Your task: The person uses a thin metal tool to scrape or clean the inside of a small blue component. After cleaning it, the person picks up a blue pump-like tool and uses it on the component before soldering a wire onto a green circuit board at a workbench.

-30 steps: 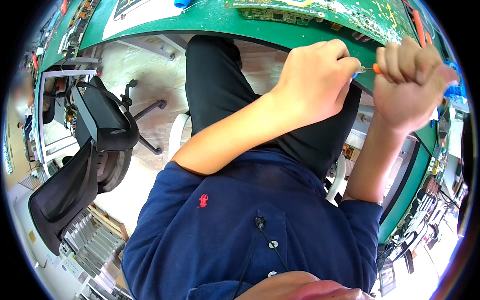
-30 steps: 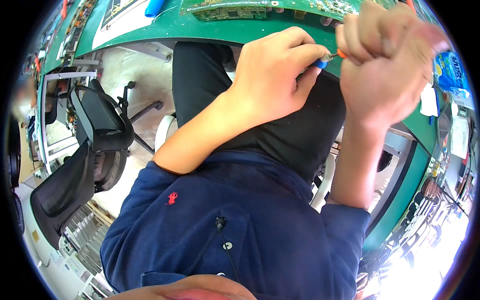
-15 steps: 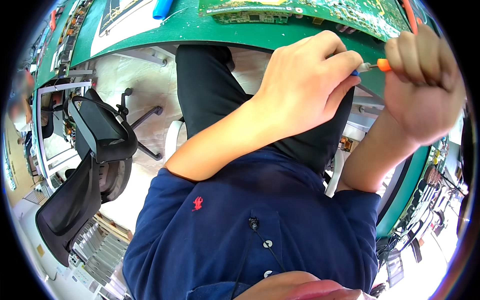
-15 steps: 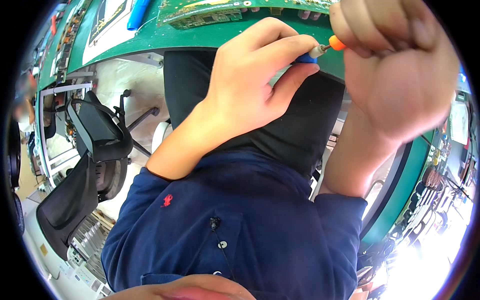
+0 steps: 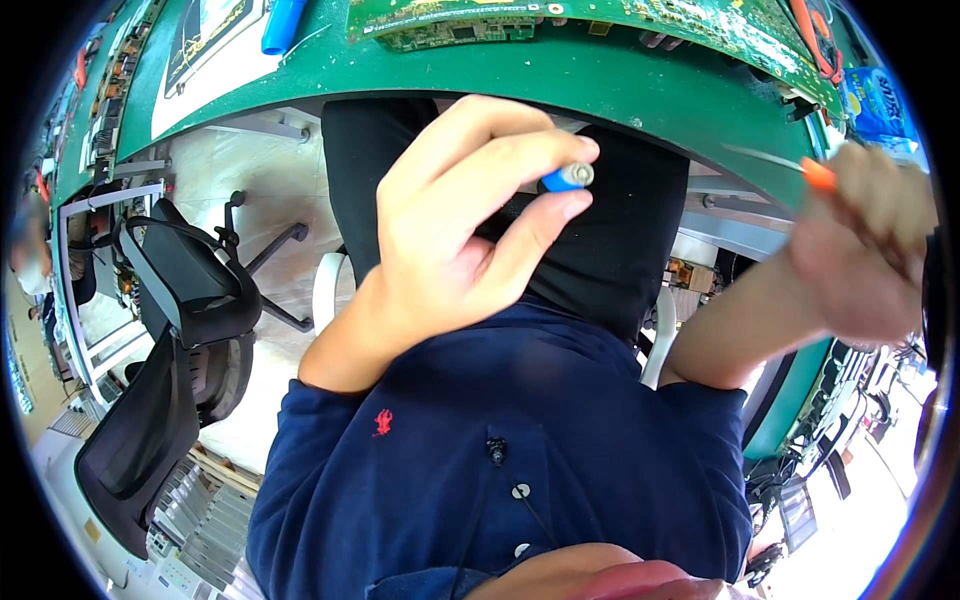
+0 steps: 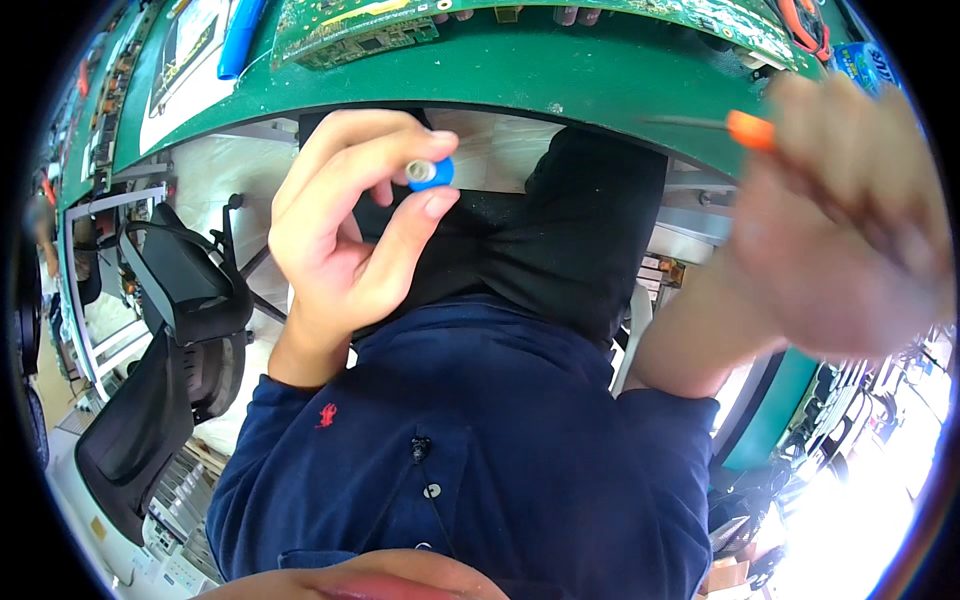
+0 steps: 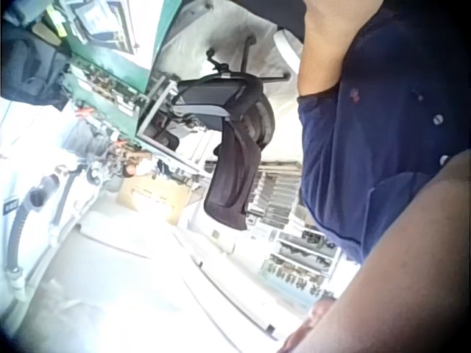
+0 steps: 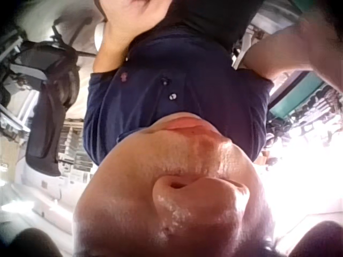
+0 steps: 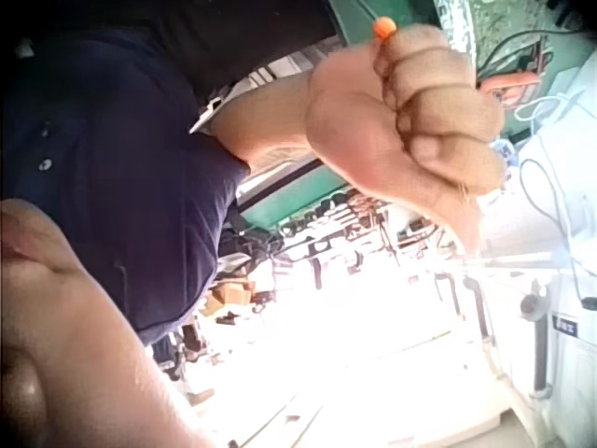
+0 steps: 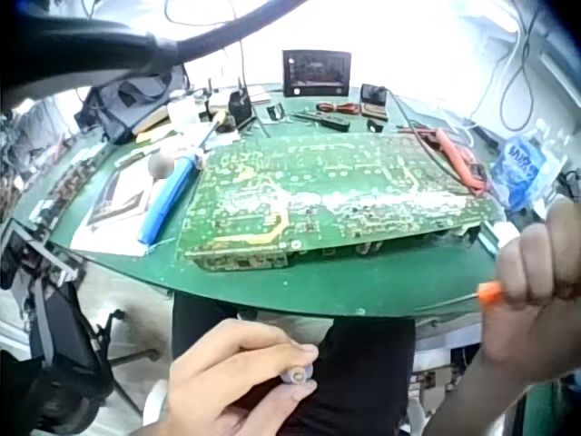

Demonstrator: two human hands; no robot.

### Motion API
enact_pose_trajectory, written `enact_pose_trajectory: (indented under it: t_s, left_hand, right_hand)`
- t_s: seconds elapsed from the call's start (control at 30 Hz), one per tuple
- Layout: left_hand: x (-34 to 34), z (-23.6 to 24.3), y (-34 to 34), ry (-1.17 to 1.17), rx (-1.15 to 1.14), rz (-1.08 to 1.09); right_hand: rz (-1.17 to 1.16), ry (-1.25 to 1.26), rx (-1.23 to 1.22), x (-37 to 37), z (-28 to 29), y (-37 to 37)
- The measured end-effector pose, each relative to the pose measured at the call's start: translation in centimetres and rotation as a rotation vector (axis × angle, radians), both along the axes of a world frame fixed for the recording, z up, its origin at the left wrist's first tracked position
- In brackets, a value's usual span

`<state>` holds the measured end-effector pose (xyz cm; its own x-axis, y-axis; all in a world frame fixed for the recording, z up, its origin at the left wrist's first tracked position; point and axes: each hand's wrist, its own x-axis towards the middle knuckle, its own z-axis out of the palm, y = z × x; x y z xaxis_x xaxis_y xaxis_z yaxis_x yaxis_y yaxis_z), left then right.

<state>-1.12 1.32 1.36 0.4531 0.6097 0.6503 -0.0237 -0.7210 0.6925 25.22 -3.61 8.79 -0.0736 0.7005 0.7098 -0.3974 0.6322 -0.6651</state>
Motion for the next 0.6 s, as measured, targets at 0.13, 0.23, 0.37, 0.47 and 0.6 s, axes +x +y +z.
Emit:
enact_pose_trajectory:
  t_s: [0.13, 0.23, 0.37, 0.47, 0.6]
  left_hand:
    - [0.1, -0.6, 0.4, 0.05, 0.013, -0.047]
    - [-0.2, -1.0, 0.4, 0.055, -0.012, -0.064]
    - [-1.7, -0.9, 1.1, 0.017, -0.094, -0.073]
    - [-2.1, -0.9, 1.8, -0.057, -0.113, -0.069]
    - [-3.4, -1.0, 2.3, -0.139, -0.052, -0.053]
  right_hand:
    - [-0.27, 0.066, -0.075, -2.6, -4.4, 1.0]
    - [-0.423, 0.042, -0.048, -3.7, -5.2, 0.2]
    - [-0.775, -0.342, -0.175, -4.5, -3.9, -2.6]
    - [-1.116, -0.801, -0.466, -7.0, -4.3, -3.2]
    - [-0.902, -0.967, -0.672, -8.2, -7.4, -3.2]
